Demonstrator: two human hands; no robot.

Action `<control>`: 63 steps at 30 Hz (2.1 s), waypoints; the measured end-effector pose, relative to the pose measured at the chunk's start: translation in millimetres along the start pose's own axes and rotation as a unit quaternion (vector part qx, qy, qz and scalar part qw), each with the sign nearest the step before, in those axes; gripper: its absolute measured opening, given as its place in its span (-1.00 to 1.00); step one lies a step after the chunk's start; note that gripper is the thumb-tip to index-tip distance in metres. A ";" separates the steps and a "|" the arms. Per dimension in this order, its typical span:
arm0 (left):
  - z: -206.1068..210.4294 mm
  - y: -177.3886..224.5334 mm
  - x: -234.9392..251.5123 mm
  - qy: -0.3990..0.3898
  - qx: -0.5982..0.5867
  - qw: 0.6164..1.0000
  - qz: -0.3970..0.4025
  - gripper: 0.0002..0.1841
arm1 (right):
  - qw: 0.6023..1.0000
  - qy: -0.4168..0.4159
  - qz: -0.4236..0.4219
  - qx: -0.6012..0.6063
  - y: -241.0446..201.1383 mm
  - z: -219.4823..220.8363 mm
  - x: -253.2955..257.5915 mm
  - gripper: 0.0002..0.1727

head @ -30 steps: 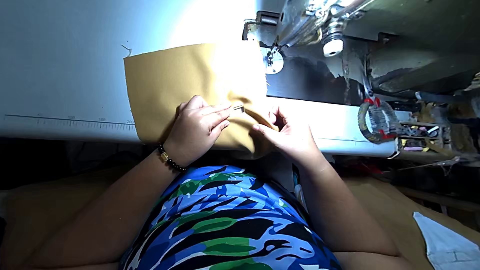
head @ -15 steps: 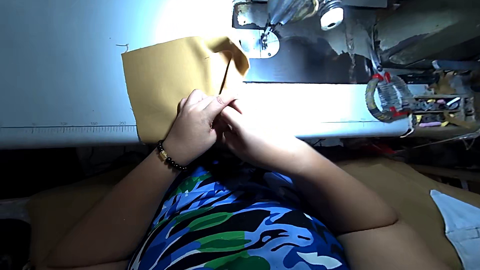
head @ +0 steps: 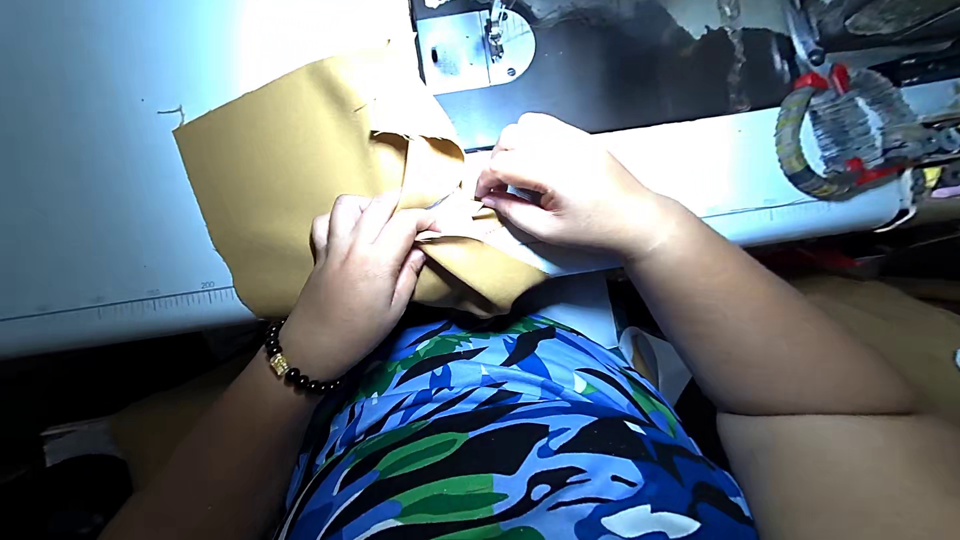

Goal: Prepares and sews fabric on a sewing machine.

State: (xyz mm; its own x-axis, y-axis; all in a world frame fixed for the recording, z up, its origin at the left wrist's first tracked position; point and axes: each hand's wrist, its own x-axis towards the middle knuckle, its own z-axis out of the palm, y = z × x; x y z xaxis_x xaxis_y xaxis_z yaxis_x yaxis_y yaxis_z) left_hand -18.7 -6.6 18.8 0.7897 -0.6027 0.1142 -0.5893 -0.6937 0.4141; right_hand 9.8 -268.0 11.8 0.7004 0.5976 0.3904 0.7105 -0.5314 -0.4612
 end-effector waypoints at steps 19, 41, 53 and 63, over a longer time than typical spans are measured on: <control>1.2 -9.4 -8.2 0.097 -0.083 0.991 0.039 -0.62 | 0.995 0.021 -0.034 0.087 2.3 5.4 -4.2 -0.75; 4.0 -13.8 -6.1 0.040 0.029 0.996 0.072 -0.52 | 0.995 0.061 -0.078 0.029 -7.1 16.3 4.0 -0.90; 9.9 -28.6 -9.2 0.163 -0.049 0.973 0.154 -0.73 | 0.995 0.046 -0.080 0.031 -4.7 12.8 6.5 -0.88; 9.5 -23.1 -4.7 0.080 0.104 0.977 0.168 -0.61 | 0.995 0.048 -0.084 -0.003 -8.1 14.7 8.8 -0.96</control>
State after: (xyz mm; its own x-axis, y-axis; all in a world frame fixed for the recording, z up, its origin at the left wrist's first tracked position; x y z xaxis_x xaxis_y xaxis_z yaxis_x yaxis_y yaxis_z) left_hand -10.4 8.5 0.0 0.5529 -0.7519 0.3592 -0.8282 -0.5431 0.1381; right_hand 9.2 -249.6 7.3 0.5740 0.6182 0.5370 0.8188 -0.4316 -0.3785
